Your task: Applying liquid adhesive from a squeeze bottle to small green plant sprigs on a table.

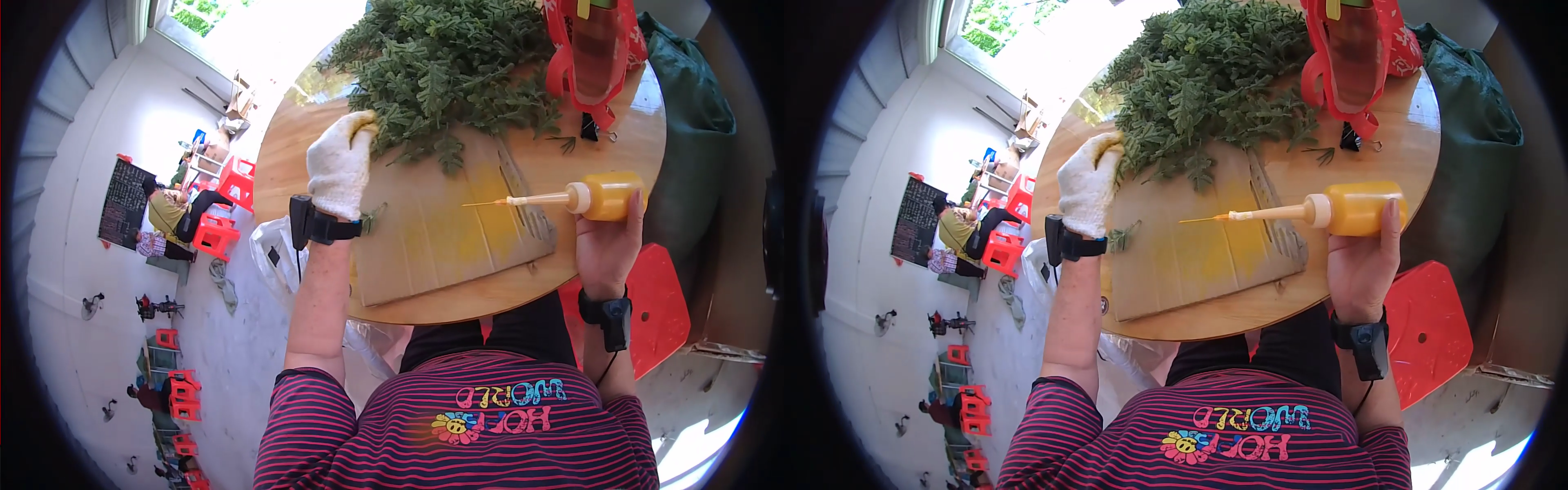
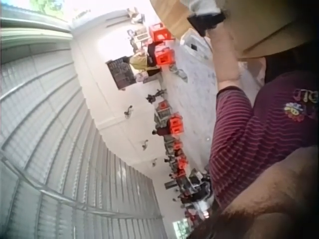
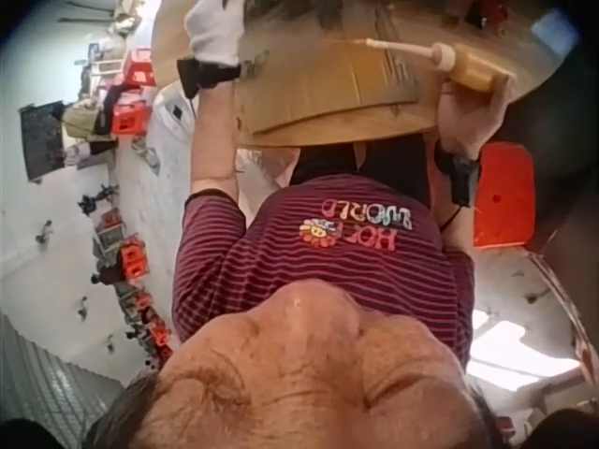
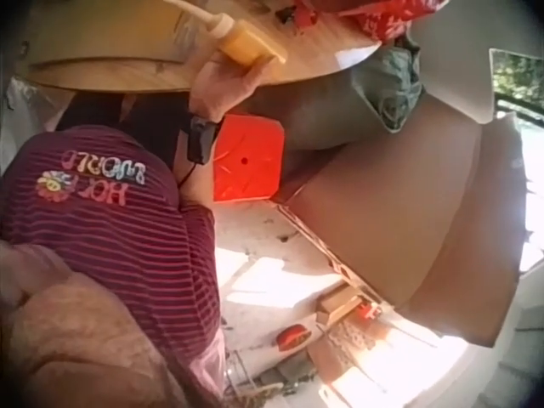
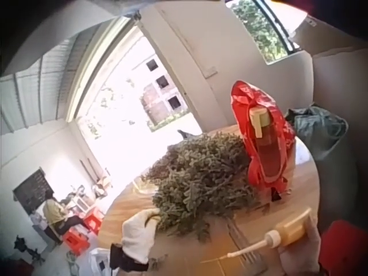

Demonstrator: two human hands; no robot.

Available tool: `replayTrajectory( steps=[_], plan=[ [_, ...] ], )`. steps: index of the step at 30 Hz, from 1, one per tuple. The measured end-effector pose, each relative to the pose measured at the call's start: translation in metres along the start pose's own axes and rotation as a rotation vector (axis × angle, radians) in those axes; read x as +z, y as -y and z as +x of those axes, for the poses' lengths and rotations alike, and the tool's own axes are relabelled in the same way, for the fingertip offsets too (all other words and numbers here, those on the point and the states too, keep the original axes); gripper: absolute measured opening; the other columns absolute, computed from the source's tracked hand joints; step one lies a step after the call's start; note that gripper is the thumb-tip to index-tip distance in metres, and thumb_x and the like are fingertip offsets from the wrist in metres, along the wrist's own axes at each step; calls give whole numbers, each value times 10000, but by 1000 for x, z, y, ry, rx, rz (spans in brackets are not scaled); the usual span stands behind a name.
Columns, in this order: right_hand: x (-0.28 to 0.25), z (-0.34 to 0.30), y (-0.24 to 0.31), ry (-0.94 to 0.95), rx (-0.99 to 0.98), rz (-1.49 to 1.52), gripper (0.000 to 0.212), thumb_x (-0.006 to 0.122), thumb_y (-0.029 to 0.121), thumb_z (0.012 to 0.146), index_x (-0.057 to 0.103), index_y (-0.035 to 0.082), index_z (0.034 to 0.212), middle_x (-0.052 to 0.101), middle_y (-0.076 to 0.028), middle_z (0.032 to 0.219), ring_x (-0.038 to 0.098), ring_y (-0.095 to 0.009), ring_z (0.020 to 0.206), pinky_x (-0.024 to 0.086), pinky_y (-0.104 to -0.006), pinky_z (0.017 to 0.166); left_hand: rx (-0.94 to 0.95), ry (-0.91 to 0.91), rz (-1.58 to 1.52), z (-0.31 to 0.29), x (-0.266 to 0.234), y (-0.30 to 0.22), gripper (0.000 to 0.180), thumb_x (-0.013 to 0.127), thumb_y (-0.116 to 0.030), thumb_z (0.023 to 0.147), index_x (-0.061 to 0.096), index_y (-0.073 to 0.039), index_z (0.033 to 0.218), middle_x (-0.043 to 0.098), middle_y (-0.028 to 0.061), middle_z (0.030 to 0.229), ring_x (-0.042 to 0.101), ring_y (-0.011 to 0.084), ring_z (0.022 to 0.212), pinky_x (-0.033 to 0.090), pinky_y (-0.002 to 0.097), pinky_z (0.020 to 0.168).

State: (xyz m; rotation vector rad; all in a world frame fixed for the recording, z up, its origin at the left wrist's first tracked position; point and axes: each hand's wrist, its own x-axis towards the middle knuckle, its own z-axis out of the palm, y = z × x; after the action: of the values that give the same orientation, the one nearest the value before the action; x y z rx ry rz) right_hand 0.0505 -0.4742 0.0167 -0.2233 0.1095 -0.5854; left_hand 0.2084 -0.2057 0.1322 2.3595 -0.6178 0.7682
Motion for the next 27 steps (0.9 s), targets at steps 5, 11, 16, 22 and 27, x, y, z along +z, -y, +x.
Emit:
replayTrajectory(
  steps=[5, 11, 16, 22, 27],
  plan=[
    [2, -2, 2, 43, -4, 34, 371, 520, 330, 907, 489, 64, 1164, 552, -85, 1144, 523, -253, 1074, 418, -416, 908, -198, -84, -437, -13, -22, 5, 174, 589, -16, 767, 660, -70, 916, 649, 59, 867, 622, 157, 791, 471, 222, 676],
    [3, 0, 3, 122, 8, 67, 366, 522, 332, 905, 495, 65, 1154, 552, -93, 1147, 521, -261, 1073, 422, -413, 894, 196, 172, -470, -65, -11, -14, 185, 568, 24, 759, 633, -63, 908, 639, 78, 935, 618, 193, 854, 479, 265, 752],
    [5, -1, 1, 130, 27, 49, 361, 526, 332, 903, 498, 66, 1145, 553, -98, 1149, 520, -266, 1072, 422, -417, 886, 367, 352, -158, -93, -3, -6, 303, 501, 130, 707, 609, -35, 938, 615, 111, 1010, 588, 251, 948, 465, 323, 829],
    [7, 0, 1, 78, -6, 5, 361, 532, 336, 899, 497, 71, 1141, 551, -98, 1155, 519, -262, 1075, 416, -419, 890, 262, 232, -71, -90, -11, -10, 416, 453, 106, 657, 605, -92, 990, 618, 82, 1001, 567, 292, 972, 441, 373, 846],
    [6, 0, 2, 105, 9, -1, 357, 537, 338, 896, 500, 78, 1137, 550, -95, 1155, 518, -256, 1075, 410, -420, 894, 201, 282, 76, -93, -10, -13, 406, 474, 78, 656, 599, -102, 998, 621, 69, 998, 564, 279, 976, 428, 370, 841]
  ],
)
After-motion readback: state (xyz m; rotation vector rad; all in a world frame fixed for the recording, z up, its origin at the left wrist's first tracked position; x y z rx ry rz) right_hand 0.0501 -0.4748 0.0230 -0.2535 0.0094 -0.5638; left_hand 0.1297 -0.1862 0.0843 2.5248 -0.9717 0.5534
